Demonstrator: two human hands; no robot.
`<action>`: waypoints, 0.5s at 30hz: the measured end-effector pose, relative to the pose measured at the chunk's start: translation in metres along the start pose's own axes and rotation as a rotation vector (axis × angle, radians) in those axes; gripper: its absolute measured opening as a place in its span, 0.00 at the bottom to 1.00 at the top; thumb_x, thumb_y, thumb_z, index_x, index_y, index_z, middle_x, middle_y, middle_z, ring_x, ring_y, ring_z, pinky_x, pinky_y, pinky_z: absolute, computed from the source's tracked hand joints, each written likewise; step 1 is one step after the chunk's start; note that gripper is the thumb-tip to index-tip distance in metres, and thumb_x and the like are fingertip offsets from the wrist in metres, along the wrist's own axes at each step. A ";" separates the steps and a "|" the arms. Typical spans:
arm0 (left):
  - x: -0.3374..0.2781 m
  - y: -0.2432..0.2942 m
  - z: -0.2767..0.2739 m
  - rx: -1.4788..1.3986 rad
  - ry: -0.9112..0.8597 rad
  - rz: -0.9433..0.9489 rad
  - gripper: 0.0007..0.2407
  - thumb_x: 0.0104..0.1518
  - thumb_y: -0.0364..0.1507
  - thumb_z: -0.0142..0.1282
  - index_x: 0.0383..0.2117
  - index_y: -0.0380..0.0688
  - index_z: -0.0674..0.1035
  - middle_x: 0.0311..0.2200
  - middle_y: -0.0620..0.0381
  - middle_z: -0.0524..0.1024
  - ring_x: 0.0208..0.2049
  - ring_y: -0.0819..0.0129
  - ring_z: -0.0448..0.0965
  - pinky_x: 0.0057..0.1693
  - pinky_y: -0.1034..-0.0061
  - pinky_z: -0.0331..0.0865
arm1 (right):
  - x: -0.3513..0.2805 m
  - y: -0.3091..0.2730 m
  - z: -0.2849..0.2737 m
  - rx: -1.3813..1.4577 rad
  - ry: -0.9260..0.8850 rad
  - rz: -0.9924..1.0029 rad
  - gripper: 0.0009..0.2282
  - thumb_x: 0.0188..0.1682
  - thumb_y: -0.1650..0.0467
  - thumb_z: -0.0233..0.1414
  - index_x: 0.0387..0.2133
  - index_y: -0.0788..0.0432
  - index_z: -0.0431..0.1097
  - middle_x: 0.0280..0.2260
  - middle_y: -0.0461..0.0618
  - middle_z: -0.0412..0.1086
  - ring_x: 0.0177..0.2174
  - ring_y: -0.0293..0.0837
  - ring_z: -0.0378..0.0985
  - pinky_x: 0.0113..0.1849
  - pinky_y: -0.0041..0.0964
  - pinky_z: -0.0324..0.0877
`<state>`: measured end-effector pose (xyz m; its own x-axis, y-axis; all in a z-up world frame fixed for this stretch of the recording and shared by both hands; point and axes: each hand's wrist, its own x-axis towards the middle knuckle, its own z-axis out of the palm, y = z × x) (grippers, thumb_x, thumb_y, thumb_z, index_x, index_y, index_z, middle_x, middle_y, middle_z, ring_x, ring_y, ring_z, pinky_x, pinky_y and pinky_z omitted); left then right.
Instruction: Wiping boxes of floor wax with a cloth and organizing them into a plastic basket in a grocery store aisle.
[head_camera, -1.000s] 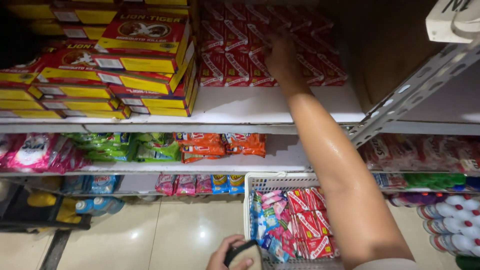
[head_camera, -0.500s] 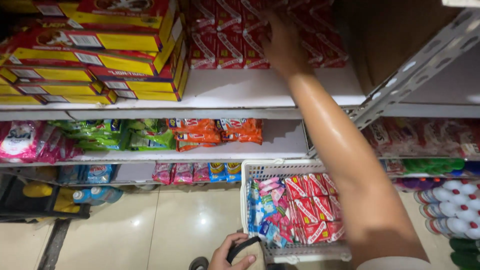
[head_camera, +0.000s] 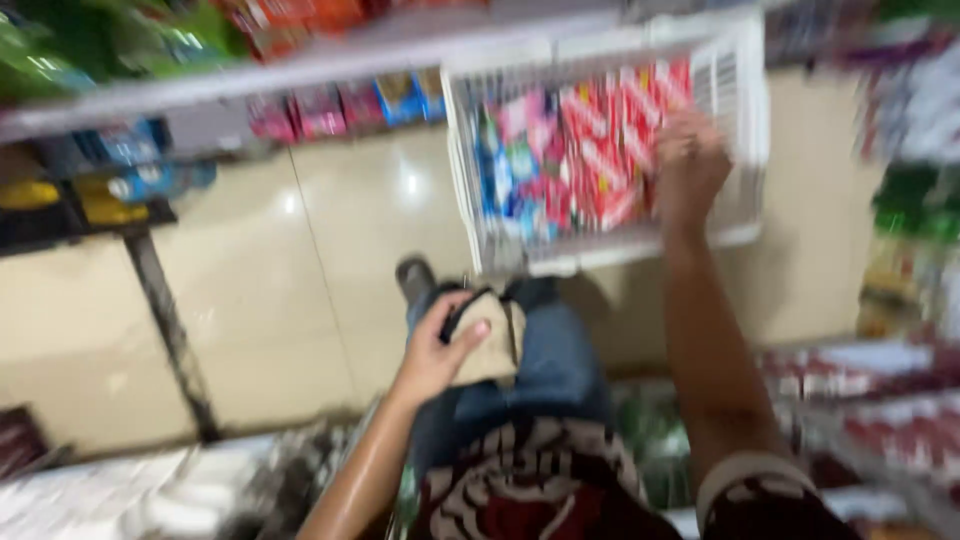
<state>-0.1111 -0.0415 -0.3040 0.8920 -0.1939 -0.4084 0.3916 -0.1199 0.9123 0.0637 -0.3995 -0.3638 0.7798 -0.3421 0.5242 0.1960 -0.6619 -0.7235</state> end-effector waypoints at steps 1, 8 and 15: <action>-0.007 0.001 -0.002 0.024 -0.041 -0.018 0.16 0.56 0.31 0.66 0.49 0.40 0.79 0.39 0.44 0.80 0.47 0.59 0.77 0.57 0.54 0.69 | -0.017 0.024 -0.008 -0.025 0.134 0.154 0.06 0.52 0.78 0.51 0.26 0.63 0.70 0.20 0.54 0.70 0.24 0.48 0.72 0.34 0.44 0.68; -0.040 0.009 0.014 -0.180 -0.107 -0.291 0.11 0.63 0.36 0.52 0.46 0.45 0.78 0.32 0.59 0.71 0.36 0.70 0.70 0.43 0.75 0.68 | -0.104 0.145 -0.005 -0.451 -0.219 0.648 0.14 0.54 0.74 0.48 0.52 0.65 0.70 0.48 0.71 0.72 0.48 0.65 0.75 0.52 0.56 0.67; -0.070 -0.005 0.045 -0.302 -0.122 -0.485 0.13 0.57 0.33 0.53 0.46 0.44 0.77 0.35 0.61 0.71 0.37 0.71 0.69 0.45 0.78 0.65 | -0.089 0.171 0.057 -0.665 -0.283 0.366 0.17 0.41 0.65 0.69 0.41 0.54 0.74 0.39 0.57 0.72 0.43 0.60 0.75 0.45 0.58 0.68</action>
<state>-0.1856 -0.0709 -0.2817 0.5692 -0.2993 -0.7658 0.8118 0.0569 0.5812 0.0616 -0.4442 -0.5592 0.8646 -0.4907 0.1081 -0.4256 -0.8295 -0.3617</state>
